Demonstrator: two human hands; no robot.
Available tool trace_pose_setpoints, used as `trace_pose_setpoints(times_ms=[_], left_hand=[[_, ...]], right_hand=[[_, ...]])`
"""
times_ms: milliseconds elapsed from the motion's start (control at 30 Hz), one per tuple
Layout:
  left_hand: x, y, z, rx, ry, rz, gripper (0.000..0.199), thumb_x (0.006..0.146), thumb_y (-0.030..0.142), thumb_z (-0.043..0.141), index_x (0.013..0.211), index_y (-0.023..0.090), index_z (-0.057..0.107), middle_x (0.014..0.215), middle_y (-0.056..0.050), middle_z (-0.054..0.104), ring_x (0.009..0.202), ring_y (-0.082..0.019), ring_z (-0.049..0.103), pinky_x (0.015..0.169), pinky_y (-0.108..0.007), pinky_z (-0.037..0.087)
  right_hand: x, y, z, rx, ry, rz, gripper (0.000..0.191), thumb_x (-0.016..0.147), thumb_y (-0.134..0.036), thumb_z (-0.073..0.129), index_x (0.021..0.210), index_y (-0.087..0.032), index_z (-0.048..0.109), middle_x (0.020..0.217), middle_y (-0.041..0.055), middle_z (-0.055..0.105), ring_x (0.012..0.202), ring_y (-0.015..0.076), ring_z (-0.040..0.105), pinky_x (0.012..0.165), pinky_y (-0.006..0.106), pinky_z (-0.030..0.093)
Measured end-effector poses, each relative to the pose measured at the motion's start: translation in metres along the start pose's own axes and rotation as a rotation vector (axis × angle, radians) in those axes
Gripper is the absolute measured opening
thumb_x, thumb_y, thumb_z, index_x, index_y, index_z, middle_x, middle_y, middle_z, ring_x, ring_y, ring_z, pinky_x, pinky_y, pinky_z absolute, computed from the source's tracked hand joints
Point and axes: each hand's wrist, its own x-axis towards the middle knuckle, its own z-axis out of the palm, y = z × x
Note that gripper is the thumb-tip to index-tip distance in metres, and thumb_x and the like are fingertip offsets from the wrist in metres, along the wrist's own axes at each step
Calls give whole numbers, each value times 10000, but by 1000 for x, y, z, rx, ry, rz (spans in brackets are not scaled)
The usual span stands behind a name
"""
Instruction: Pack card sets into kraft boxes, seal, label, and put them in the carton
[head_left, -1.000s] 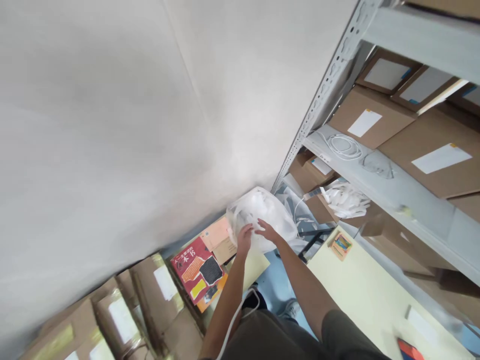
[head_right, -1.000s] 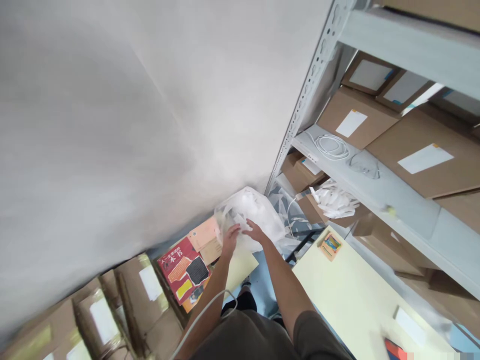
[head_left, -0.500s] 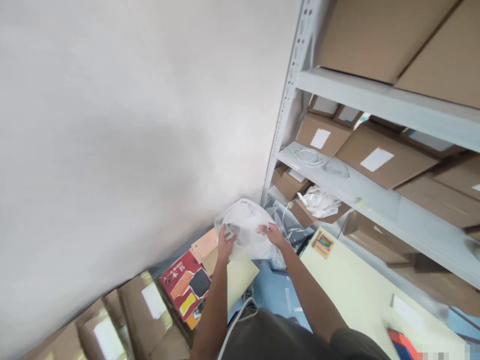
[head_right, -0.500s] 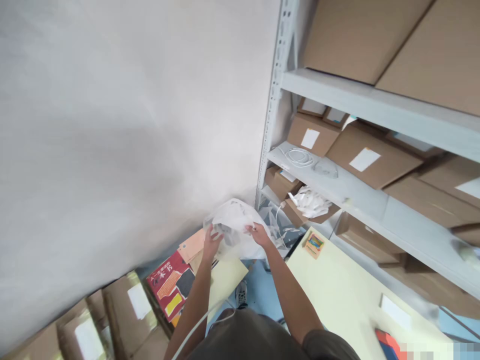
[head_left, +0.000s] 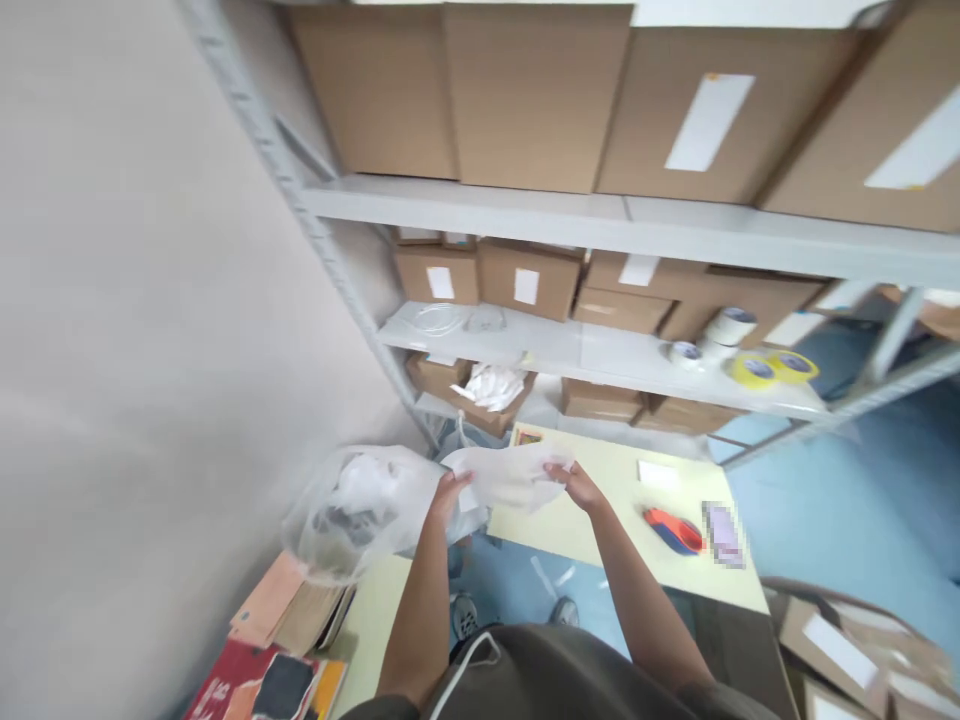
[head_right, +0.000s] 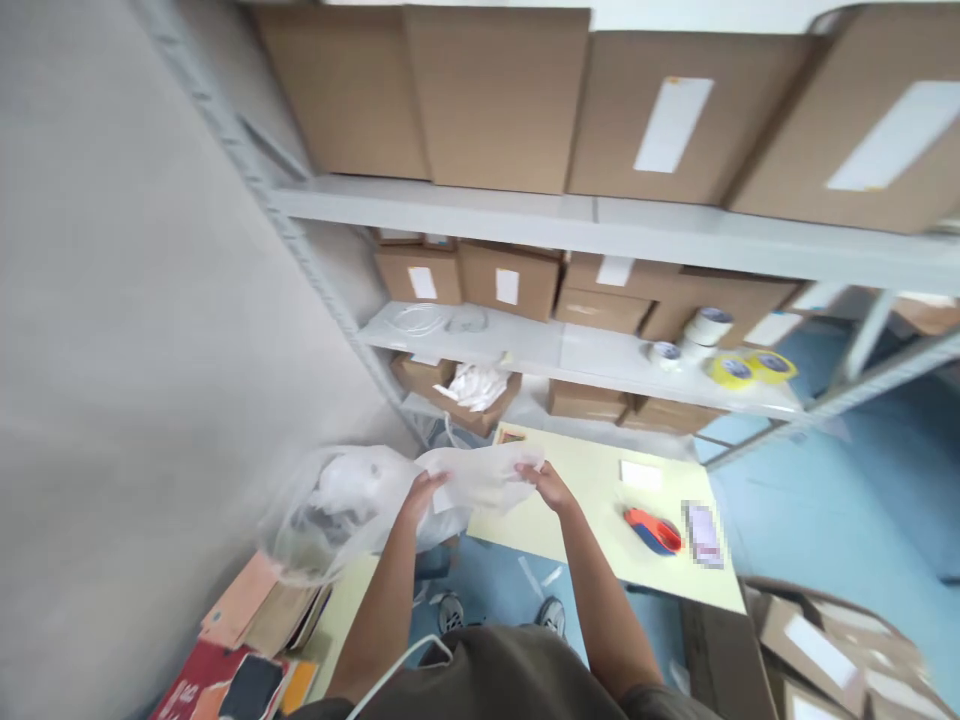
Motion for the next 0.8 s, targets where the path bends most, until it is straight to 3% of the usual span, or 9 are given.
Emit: trace_pose_setpoints(times_ms=[67,167,233,333,467,600,700,800], left_hand=[[-1,7,55,-43,-132,-56,541,764,627,790,1059,175,759,1043,-158,798,954,-283,772,824,-407,639],[-5,11,128,-14,-121,-60,545,718,674,768,908,164,739,793,-85,768,711,-212,730,649,-321,598],[-7,11,165,41,-135,-68,530,674,678,780,800,167,716,632,-33,693,558,-169,645,529,-275,523],[-11,10,201,117,-200,-74,510,656,673,783,738,174,716,529,1,612,460,-135,546,455,-248,435],[-15,8,223,202,-201,-82,556,730,726,673,775,177,747,474,19,540,432,-140,499,456,-251,391],[-8,1,221,358,-141,-107,504,859,664,556,868,201,755,513,9,562,501,-183,580,525,-269,449],[0,-3,209,516,53,-47,423,909,516,583,1149,197,724,840,-68,740,779,-240,714,730,-319,545],[1,-4,206,598,248,93,522,928,415,606,1390,173,603,1268,-169,694,1154,-307,670,1015,-417,516]], right_hand=[[-22,1,-45,-4,97,5,601,740,-738,798,961,-179,794,974,122,821,929,327,777,877,481,612],[-55,8,-113,-108,286,70,525,731,-681,812,859,-173,787,850,105,811,806,299,775,750,424,618],[-77,16,-155,-181,395,166,434,745,-599,808,777,-169,760,764,92,791,703,269,759,640,368,595],[-103,32,-203,-197,516,284,311,767,-465,790,704,-175,696,704,85,775,594,226,730,539,298,541],[-111,56,-231,-228,679,317,306,764,-413,807,670,-217,593,648,58,756,507,190,687,499,268,516],[-90,82,-229,-339,723,342,274,843,-441,731,754,-223,591,603,14,712,437,156,602,468,249,456],[-67,105,-223,-479,723,411,216,883,-397,680,781,-219,613,566,-6,666,530,169,632,559,251,482],[-49,129,-218,-569,706,479,185,892,-364,674,783,-223,626,617,22,684,655,213,687,663,287,506]])
